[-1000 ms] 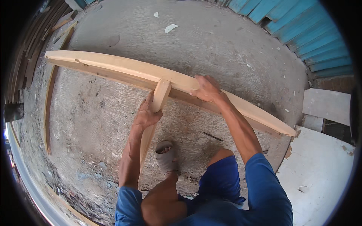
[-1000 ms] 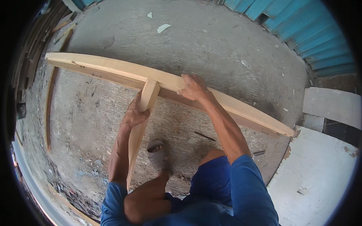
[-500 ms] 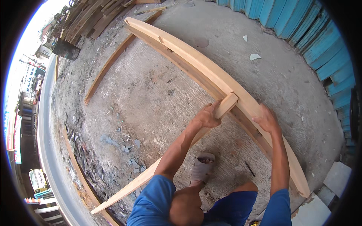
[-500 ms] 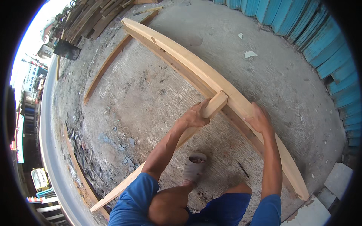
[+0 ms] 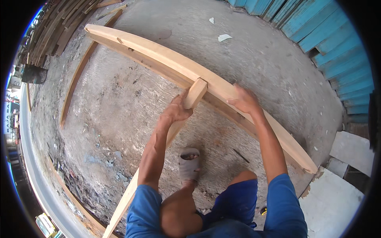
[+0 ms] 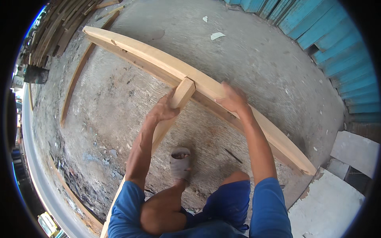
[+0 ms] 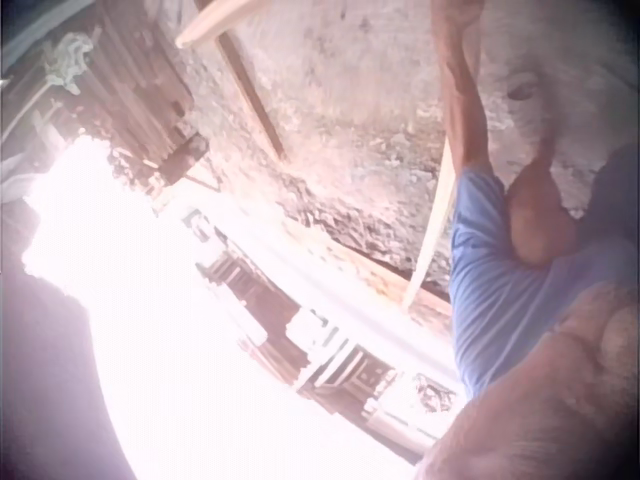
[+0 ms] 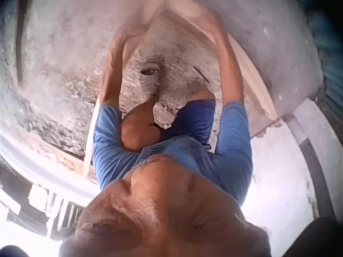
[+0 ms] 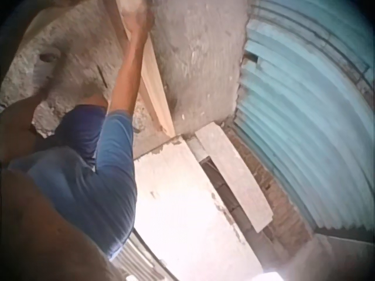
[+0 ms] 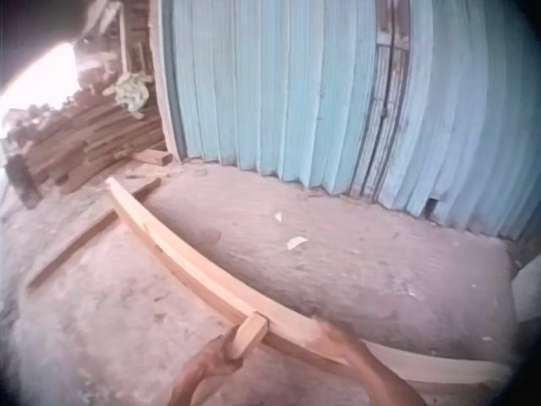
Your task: The person measures a length of lumber using a tape measure and assembles two pieces of wood by inserting a tenon into a mortise joint.
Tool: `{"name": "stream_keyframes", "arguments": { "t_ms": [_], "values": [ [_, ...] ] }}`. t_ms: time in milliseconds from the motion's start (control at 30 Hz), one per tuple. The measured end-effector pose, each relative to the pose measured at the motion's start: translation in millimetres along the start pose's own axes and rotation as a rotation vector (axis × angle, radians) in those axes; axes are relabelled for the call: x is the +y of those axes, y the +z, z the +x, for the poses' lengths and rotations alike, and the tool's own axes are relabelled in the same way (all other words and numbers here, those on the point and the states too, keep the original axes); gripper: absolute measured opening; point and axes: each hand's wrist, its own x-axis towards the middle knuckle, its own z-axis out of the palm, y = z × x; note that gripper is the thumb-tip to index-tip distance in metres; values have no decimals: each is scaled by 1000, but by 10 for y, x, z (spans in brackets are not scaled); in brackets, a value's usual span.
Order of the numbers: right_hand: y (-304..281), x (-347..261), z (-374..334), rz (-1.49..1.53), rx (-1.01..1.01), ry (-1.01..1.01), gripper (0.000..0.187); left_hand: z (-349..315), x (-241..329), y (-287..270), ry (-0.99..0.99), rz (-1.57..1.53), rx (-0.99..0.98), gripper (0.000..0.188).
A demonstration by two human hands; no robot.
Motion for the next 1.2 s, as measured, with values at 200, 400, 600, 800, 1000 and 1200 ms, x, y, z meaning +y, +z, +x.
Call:
{"name": "stream_keyframes", "arguments": {
  "t_ms": [200, 400, 600, 800, 1000, 1200],
  "values": [
    [50, -559, 437, 216, 84, -74, 96, -102, 89, 12, 41, 137, 116, 88],
    [398, -990, 708, 11, 141, 53, 104, -2244, -614, 153, 218, -1045, -217, 46],
    [466, -437, 1099, 352, 106, -198, 65, -4363, -1954, 1734, -388, -1878, 158, 110],
    [378, -151, 1406, 348, 91, -158, 65, -5326, -2622, 1576, -390, -1980, 1675, 131],
    [550, -6, 1531, 452, 49, -221, 63, -5222, -3117, 1299, -421, -1853, 1968, 85],
    [468, -306, 1186, 433, 25, -243, 60, -5137, -3214, 1154, -349, -2009, 1872, 69]
  ]
}}
